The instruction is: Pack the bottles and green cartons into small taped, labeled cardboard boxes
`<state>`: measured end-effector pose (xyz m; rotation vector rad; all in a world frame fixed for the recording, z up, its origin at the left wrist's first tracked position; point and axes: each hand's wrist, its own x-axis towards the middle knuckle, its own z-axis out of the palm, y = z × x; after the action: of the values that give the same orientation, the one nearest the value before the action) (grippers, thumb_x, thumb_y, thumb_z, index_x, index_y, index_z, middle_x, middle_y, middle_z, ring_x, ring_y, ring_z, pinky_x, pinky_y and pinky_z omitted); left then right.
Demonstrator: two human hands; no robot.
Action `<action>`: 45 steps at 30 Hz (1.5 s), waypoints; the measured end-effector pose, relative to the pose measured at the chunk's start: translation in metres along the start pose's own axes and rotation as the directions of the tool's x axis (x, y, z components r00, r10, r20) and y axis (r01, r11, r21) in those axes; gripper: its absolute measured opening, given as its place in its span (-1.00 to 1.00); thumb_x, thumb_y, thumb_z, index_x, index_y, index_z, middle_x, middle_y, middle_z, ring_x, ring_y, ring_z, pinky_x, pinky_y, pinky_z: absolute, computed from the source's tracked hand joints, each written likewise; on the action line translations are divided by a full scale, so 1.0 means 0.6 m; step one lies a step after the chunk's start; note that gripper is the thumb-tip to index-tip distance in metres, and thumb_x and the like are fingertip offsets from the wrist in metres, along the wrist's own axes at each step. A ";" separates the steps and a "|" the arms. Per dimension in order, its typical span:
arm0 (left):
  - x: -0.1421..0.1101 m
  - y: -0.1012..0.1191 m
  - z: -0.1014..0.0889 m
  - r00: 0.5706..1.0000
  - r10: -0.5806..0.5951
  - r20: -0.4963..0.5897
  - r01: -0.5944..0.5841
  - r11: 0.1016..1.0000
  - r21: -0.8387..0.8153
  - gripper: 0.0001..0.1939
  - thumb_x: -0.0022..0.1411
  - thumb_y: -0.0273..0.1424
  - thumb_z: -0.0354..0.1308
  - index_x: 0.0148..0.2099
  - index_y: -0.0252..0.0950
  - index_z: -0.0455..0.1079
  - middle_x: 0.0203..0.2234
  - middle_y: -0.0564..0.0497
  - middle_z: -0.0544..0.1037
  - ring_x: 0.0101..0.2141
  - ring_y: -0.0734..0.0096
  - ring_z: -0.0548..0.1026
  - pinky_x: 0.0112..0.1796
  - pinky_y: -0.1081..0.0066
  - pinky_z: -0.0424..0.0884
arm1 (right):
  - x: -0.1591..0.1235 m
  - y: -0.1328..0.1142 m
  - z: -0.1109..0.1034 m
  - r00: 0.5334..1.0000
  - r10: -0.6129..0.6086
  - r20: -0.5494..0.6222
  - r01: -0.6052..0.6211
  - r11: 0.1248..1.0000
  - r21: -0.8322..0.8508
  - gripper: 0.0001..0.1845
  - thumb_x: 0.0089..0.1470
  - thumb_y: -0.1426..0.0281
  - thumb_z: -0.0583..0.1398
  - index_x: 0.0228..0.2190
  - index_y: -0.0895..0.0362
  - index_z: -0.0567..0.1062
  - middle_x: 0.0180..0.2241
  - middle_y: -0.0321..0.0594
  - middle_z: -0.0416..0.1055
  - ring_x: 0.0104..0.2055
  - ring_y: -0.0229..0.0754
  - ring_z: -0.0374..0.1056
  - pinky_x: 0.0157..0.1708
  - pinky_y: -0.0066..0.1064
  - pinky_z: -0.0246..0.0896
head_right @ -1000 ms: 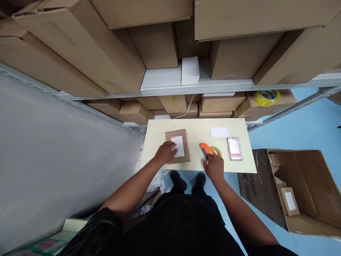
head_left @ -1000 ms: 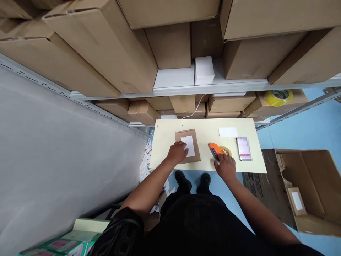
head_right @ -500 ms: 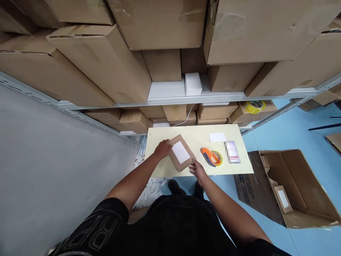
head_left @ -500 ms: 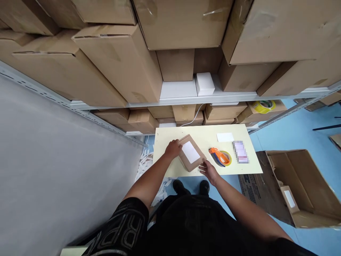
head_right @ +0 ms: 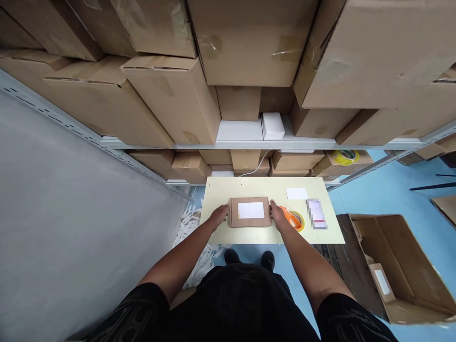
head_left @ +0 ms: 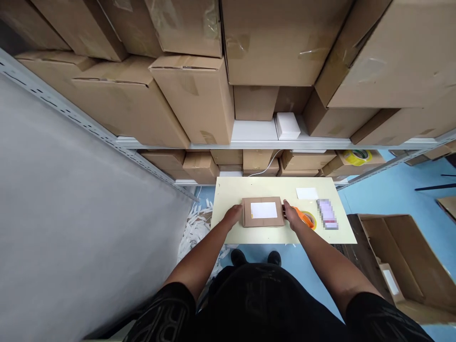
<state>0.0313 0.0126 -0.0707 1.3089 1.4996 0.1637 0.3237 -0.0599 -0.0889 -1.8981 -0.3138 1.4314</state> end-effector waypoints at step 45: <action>0.062 0.347 0.266 0.749 0.495 0.441 -0.640 0.365 0.676 -0.74 0.38 -0.36 0.08 0.00 -0.22 0.56 -0.03 -0.07 0.60 0.02 0.18 0.50 0.01 0.29 0.42 | -0.015 -0.010 -0.258 0.981 -0.196 0.008 0.194 0.977 0.093 -0.59 0.04 -0.03 0.28 -0.44 0.07 0.53 -0.41 -0.17 0.57 -0.32 -0.07 0.49 -0.23 -0.27 0.42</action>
<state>0.2890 0.0399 -0.0157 2.5279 0.8697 -0.2268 0.4624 -0.1226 -0.0604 -1.7312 -0.4227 1.3088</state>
